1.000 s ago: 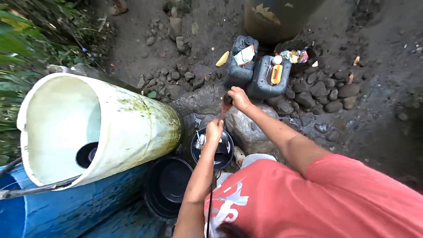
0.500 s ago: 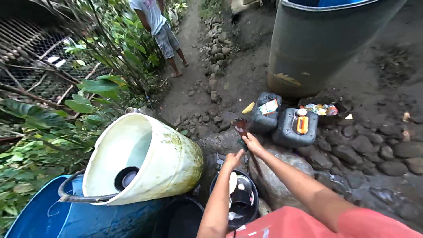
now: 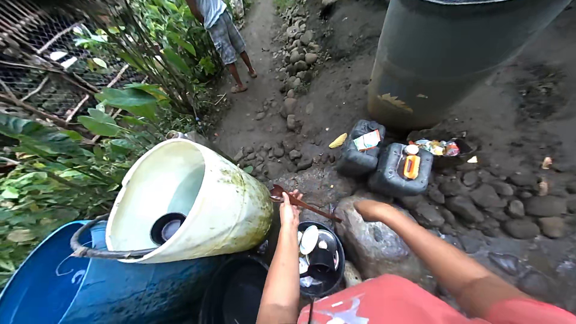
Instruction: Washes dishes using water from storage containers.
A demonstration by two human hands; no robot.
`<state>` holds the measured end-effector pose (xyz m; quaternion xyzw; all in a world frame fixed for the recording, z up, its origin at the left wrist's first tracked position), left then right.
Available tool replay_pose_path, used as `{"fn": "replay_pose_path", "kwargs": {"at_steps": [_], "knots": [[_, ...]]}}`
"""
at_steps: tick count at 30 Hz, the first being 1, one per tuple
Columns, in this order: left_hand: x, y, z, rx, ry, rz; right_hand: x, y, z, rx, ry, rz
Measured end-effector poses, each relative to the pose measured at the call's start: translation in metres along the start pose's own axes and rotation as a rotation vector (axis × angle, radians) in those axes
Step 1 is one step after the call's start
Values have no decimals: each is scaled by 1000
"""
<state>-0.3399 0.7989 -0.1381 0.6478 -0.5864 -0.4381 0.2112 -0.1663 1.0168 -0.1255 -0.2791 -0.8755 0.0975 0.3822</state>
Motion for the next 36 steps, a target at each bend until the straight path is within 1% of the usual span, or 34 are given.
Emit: {"fn": "replay_pose_path", "kwargs": {"at_steps": [1,2,3,4,5,6,7,8,9,10,11,12,14,16,17,18,19,20,22,24,25,26,27,29,30,31,34,35,36], "knots": [[-12,-2,-4,-27,-24,22,20,-7,-5,-62,116,46],[-28,-5,-10,-51,-57,39,38,-24,-7,-57,252,121],[-46,-8,-18,-77,-91,39,48,-47,-8,-6,385,198],[-67,-8,-25,-110,-131,11,50,-71,-8,83,518,265],[-85,-2,-33,-150,-147,-33,42,-92,-7,185,646,309],[-97,12,-39,-203,-134,-66,27,-105,-5,268,722,322],[-103,30,-43,-262,-105,-78,10,-110,-2,323,749,319],[-102,51,-46,-326,-60,-75,-9,-105,5,321,710,302],[-99,69,-47,-389,-23,-59,-28,-92,14,275,621,284],[-99,84,-48,-437,-37,-22,-47,-76,25,208,520,306],[-102,93,-47,-460,-92,53,-61,-57,35,148,456,408],[-107,96,-45,-454,-167,183,-68,-40,44,91,439,599],[-116,74,-39,-358,-300,527,-66,-21,47,-40,487,1184],[-115,34,-38,-243,-414,827,-36,-36,36,-85,442,1764],[-110,16,-39,-189,-442,937,-13,-48,32,-58,388,1980],[-101,0,-41,-131,-458,1006,11,-56,31,9,334,2114],[-92,-14,-44,-83,-459,1029,30,-53,35,94,324,2142],[-82,-26,-45,-57,-457,1026,43,-42,39,166,365,2065],[-66,-37,-38,-85,-448,1049,67,-22,35,218,554,1749],[-56,-41,-26,-56,-413,1138,87,-22,11,269,790,1315],[-50,-45,-21,-19,-387,1181,93,-33,-5,311,858,1056],[-45,-50,-18,24,-365,1209,90,-50,-17,355,869,803],[-45,-54,-17,59,-354,1215,76,-67,-19,405,833,578],[-53,-62,-23,77,-381,1238,31,-83,-2,530,724,297],[-57,-66,-28,76,-422,1280,15,-77,8,569,728,221],[-58,-74,-34,88,-472,1319,8,-64,17,549,750,178],[-55,-98,-49,150,-620,1486,21,-18,26,337,837,194],[-57,-100,-54,151,-649,1585,25,-14,23,323,831,199],[-61,-99,-59,139,-647,1695,21,-19,21,358,779,189]]}}
Point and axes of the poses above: each hand's wrist, its own z-axis towards the middle knuckle, its own x-axis out of the back of the hand, y = z × x, the point moved 10 cm from there along z, towards the middle knuckle, and after that the axes turned 1 degree about -y, right-handed, at the moved point
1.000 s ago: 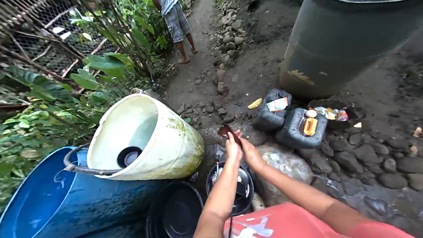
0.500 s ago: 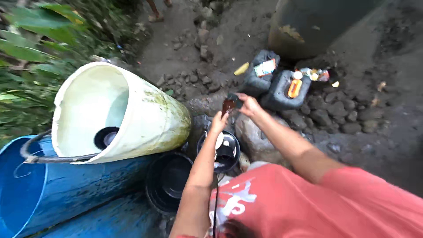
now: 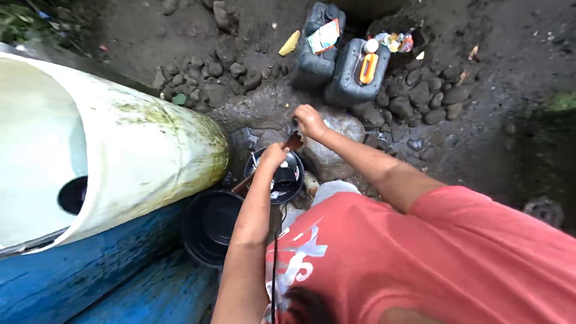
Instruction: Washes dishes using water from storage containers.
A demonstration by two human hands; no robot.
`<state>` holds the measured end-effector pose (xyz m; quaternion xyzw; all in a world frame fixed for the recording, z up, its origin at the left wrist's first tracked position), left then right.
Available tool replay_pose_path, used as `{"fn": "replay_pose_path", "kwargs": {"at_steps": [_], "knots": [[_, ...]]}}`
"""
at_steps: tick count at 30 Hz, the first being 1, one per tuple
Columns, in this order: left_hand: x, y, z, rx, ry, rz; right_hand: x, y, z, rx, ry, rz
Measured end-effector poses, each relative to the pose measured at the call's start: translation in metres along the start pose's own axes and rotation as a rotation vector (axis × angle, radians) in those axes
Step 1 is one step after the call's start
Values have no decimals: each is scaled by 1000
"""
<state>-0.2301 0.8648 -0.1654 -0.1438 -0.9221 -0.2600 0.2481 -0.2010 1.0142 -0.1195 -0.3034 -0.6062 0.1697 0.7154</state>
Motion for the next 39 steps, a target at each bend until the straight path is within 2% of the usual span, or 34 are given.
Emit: {"fn": "replay_pose_path", "kwargs": {"at_steps": [2,5,8,11,13,15,19,22,27,30,32,35,37,39], "knots": [[8,13,-9,47,53,166,-18,-17,-13,119,-179,64],[5,13,-11,51,102,253,-32,-11,-27,219,-274,116],[-13,-17,-13,89,146,149,-47,17,-30,133,-410,55],[-20,-67,-31,208,239,-25,-69,71,-47,-49,-550,-77],[-25,-104,-52,294,296,-119,-93,112,-68,-57,-589,-180],[-43,-148,-76,354,347,-278,-122,142,-97,-117,-729,-274],[-123,-242,-133,399,409,-777,-153,160,-160,-243,-887,-306],[-203,-306,-202,578,430,-1068,-171,169,-208,-383,-1041,-284],[-339,-396,-329,850,555,-1270,-175,153,-252,-507,-1115,-403],[-394,-431,-405,1000,720,-1287,-191,121,-246,-509,-1091,-468],[-423,-442,-454,1107,829,-1328,-206,83,-241,-491,-1051,-455],[-454,-456,-514,1262,946,-1509,-230,-17,-224,-415,-988,-387],[-472,-468,-543,1269,998,-1610,-248,-82,-220,-393,-951,-308],[-487,-477,-565,1249,999,-1646,-279,-107,-227,-338,-867,-260]]}}
Point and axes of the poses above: each hand's wrist, its own z-axis towards the middle knuckle, its own x-axis out of the back of the hand, y = z × x, the point moved 10 cm from there along z, towards the middle knuckle, and after that the axes turned 1 degree about -y, right-handed, at the moved point
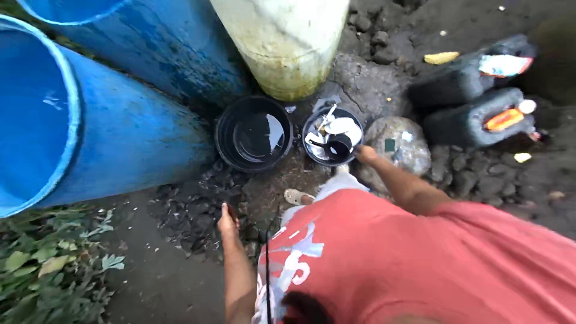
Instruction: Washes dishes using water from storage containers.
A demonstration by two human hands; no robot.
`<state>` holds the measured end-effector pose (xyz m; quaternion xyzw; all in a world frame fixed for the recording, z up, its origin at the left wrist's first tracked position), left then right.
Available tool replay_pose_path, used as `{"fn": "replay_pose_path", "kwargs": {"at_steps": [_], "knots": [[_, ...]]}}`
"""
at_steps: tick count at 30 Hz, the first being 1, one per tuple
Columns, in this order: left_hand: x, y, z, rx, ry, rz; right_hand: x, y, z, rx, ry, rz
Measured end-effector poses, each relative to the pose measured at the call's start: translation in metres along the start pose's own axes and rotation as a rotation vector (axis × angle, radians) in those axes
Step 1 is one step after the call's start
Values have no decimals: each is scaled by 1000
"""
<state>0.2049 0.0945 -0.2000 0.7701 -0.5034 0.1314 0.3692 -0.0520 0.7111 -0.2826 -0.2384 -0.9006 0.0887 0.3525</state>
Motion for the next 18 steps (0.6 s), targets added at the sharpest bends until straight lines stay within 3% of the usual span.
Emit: {"fn": "replay_pose_path", "kwargs": {"at_steps": [6,10,14,18], "knots": [[31,-25,29,-14,-112,-164,-68,-70,38,148,-87,-199],[15,-72,41,137,-232,-362,-92,-74,54,21,-218,-148],[0,-98,44,202,-236,-228,-141,-44,96,-389,-241,519],[-1,-124,60,256,-106,-5,-193,-43,142,-717,-193,1187]]}}
Point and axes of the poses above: each hand's wrist, its own z-axis towards the middle knuckle, its own x-axis out of the back of the hand, y = z × x, the point moved 10 cm from there along z, towards the middle knuckle, and after that the axes turned 1 degree about -y, right-handed, at the moved point
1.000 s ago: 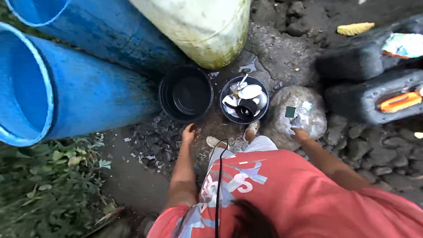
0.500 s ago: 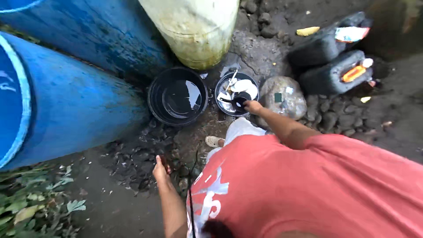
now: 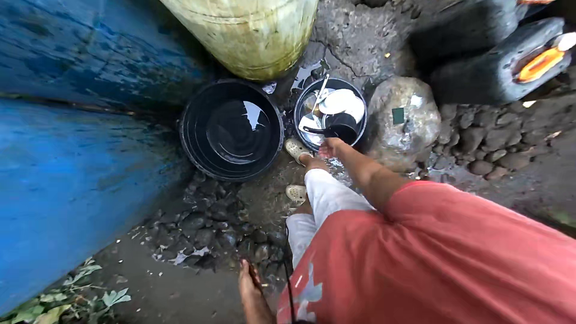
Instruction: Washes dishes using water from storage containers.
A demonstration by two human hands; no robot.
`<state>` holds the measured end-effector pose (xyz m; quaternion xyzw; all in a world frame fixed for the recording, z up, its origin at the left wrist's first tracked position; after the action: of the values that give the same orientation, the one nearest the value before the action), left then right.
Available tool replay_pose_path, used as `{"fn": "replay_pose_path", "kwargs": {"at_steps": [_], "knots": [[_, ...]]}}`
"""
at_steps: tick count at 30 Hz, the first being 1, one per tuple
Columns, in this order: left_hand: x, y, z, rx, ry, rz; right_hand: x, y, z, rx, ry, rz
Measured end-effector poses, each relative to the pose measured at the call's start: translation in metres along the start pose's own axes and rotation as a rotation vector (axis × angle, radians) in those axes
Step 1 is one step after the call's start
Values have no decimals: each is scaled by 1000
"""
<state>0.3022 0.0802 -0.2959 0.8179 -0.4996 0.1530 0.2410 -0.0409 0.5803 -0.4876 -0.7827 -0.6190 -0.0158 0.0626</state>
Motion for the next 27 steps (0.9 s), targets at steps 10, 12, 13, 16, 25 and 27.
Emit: {"fn": "replay_pose_path", "kwargs": {"at_steps": [10,12,13,16,25,27], "knots": [[12,-62,62,246,67,173,-69,-32,166,-19,67,846],[24,-73,68,294,69,243,-68,-30,178,-55,53,849],[27,-74,65,321,62,284,-67,-28,178,-69,42,833],[27,-69,54,361,-11,369,-61,-21,167,-83,44,788],[50,-123,50,403,115,349,-48,-14,173,85,134,886],[52,-129,36,422,154,339,-32,-8,135,157,157,1026]]}}
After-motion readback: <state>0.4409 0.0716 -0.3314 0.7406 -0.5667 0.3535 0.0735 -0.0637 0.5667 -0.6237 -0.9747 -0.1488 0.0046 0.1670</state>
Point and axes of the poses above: each hand's wrist, its own z-axis towards the middle knuckle, its own x-axis out of the back of the hand, y = z × x, the point moved 10 cm from there along z, towards the middle knuckle, and after that the axes turned 1 degree about -y, right-handed, at the moved point
